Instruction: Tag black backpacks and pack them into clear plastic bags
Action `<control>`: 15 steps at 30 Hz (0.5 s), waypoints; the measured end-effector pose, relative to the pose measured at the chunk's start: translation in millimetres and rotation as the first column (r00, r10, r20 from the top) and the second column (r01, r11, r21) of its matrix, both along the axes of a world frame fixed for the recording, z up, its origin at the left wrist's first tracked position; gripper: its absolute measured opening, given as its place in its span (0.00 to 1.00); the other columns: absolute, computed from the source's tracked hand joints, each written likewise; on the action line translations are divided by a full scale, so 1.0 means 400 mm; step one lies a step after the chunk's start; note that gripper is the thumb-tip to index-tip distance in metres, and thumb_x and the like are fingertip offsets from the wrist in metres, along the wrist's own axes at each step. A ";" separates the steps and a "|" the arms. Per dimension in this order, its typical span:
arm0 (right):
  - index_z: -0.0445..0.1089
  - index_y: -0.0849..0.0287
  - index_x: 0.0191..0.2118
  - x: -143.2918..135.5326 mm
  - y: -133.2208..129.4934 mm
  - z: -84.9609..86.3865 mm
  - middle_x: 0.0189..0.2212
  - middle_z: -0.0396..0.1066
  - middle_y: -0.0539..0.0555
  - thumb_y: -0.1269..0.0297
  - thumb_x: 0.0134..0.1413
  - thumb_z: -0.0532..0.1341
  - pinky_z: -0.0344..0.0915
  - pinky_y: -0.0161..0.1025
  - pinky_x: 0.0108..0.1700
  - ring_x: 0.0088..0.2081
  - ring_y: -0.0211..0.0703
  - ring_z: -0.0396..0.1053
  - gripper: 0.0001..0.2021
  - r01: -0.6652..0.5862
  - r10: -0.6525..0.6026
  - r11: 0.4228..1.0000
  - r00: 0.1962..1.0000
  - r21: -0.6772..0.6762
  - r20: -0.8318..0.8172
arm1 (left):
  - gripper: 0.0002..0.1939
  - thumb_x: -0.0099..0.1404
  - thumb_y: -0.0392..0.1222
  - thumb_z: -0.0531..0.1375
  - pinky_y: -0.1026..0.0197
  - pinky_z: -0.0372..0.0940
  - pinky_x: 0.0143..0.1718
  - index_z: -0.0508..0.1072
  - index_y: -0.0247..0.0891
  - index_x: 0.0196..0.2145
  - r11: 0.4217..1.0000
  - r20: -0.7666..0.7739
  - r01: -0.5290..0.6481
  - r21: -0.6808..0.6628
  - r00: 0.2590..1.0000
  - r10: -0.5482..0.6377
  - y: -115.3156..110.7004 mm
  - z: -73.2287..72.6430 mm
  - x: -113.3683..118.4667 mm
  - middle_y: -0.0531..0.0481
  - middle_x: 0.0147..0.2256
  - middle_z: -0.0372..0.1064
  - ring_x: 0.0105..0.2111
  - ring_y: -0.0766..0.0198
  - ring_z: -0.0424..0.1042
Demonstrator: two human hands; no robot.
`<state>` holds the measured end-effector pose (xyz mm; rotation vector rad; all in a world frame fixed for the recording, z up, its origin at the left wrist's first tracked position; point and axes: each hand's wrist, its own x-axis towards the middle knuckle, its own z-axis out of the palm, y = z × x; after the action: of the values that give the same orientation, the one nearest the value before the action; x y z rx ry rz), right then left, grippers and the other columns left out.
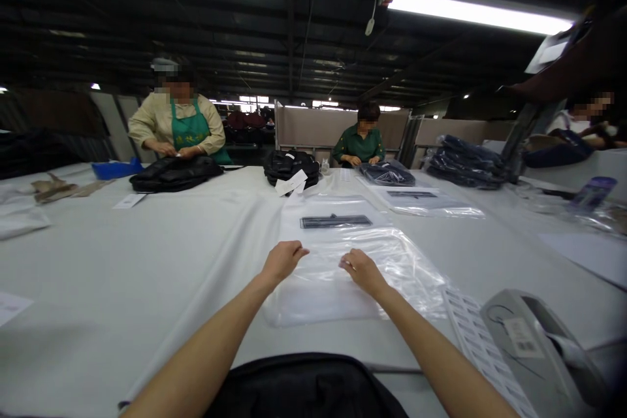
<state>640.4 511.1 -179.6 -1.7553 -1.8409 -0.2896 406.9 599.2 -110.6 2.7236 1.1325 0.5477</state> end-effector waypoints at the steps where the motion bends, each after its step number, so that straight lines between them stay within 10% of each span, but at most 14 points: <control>1: 0.69 0.56 0.34 0.013 -0.014 0.001 0.31 0.67 0.53 0.66 0.57 0.56 0.58 0.36 0.40 0.37 0.43 0.64 0.05 0.015 -0.015 1.000 0.999 0.006 0.033 | 0.13 0.65 0.50 0.53 0.61 0.58 0.35 0.67 0.39 0.29 1.000 0.015 0.009 -0.001 1.000 -0.009 0.001 0.005 -0.010 0.49 0.31 0.68 0.35 0.61 0.67; 9: 0.66 0.59 0.27 0.196 -0.168 0.005 0.27 0.68 0.58 0.69 0.58 0.53 0.56 0.39 0.35 0.33 0.47 0.65 0.10 0.304 -0.306 0.952 0.944 0.042 0.119 | 0.08 0.56 0.29 0.58 0.56 0.56 0.46 0.61 0.38 0.26 0.969 0.321 -0.087 -0.233 0.933 0.161 0.022 0.013 -0.175 0.47 0.38 0.63 0.48 0.54 0.61; 15: 0.68 0.57 0.29 0.201 -0.255 0.008 0.17 0.66 0.50 0.53 0.52 0.58 0.54 0.37 0.27 0.22 0.44 0.66 0.12 0.440 -0.436 0.898 0.892 0.009 -0.122 | 0.13 0.56 0.36 0.61 0.61 0.64 0.31 0.57 0.37 0.25 0.681 0.606 0.077 -0.728 0.537 0.587 0.042 0.005 -0.255 0.53 0.25 0.63 0.28 0.64 0.68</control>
<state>720.6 409.1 -176.5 -2.1030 -1.3311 -0.3809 304.8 616.2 -108.6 1.3202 1.1453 1.0256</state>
